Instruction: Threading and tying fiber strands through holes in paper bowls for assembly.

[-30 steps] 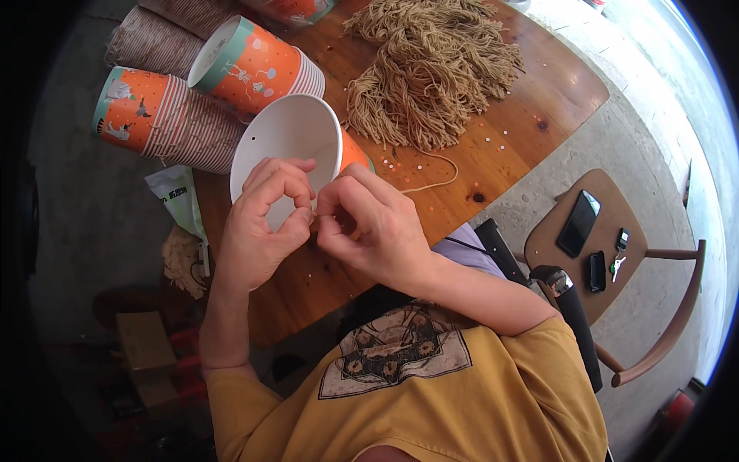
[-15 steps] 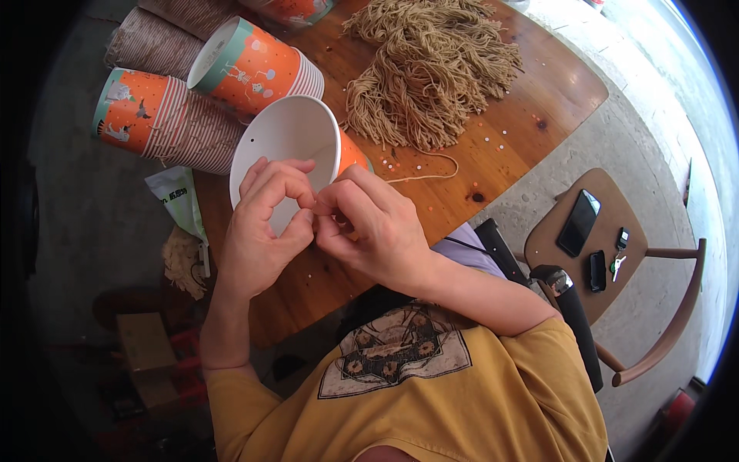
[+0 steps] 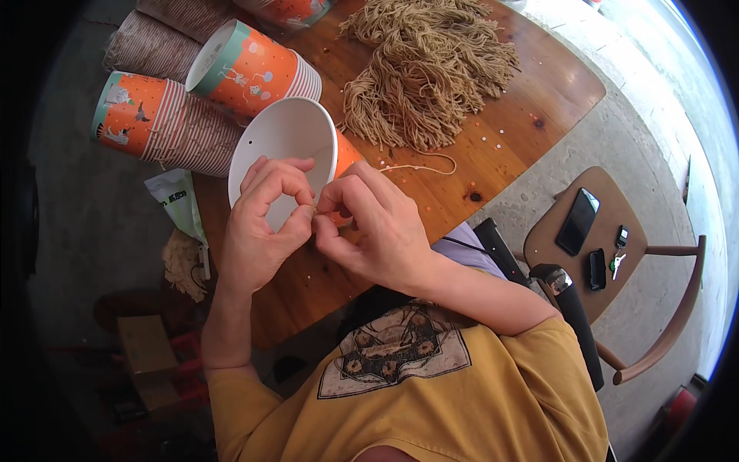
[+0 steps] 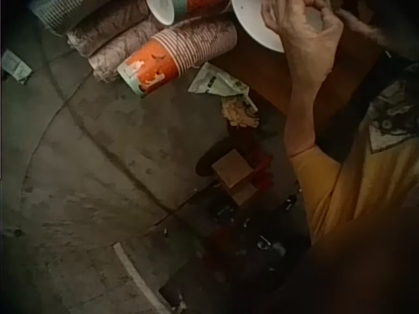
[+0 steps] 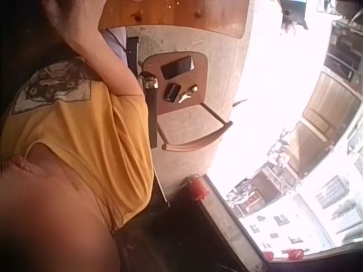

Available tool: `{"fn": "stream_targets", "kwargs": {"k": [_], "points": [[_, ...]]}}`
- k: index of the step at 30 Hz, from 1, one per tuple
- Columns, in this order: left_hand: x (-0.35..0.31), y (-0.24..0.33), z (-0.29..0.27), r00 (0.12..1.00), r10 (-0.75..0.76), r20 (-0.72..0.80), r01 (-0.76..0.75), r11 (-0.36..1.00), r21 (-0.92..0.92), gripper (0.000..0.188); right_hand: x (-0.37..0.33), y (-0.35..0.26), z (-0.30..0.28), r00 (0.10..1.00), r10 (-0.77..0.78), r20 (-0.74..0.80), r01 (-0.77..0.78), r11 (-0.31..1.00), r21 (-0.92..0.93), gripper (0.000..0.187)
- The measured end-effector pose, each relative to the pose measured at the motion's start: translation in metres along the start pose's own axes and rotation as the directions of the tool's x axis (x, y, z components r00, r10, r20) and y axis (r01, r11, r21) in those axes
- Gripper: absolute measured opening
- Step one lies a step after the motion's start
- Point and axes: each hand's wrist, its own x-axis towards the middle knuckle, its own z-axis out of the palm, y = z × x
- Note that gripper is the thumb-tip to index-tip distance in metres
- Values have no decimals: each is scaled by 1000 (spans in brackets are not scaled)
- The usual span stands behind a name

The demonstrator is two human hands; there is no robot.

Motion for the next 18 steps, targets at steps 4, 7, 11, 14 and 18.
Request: {"fn": "stream_targets", "kwargs": {"k": [4, 7, 11, 14, 18], "points": [[-1, 1, 0, 1000, -4, 2, 4, 1000, 5, 14, 0, 2, 0, 999, -35, 4, 35, 996, -82, 16], [-1, -2, 1, 999, 18, 30, -19, 1000, 20, 16, 0, 1, -1, 996, 74, 46, -75, 997, 11, 15], [-1, -5, -1, 1000, 16, 20, -17, 1000, 21, 15, -1, 1, -5, 984, 153, 92, -161, 982, 98, 13], [-1, -8, -1, 1000, 16, 20, -16, 1000, -2, 14, -2, 1, -5, 979, 170, 108, -187, 968, 166, 12], [0, -6, -1, 1000, -2, 29, 2, 1000, -20, 14, -3, 3, -5, 981, 154, 118, -176, 962, 207, 11]]}}
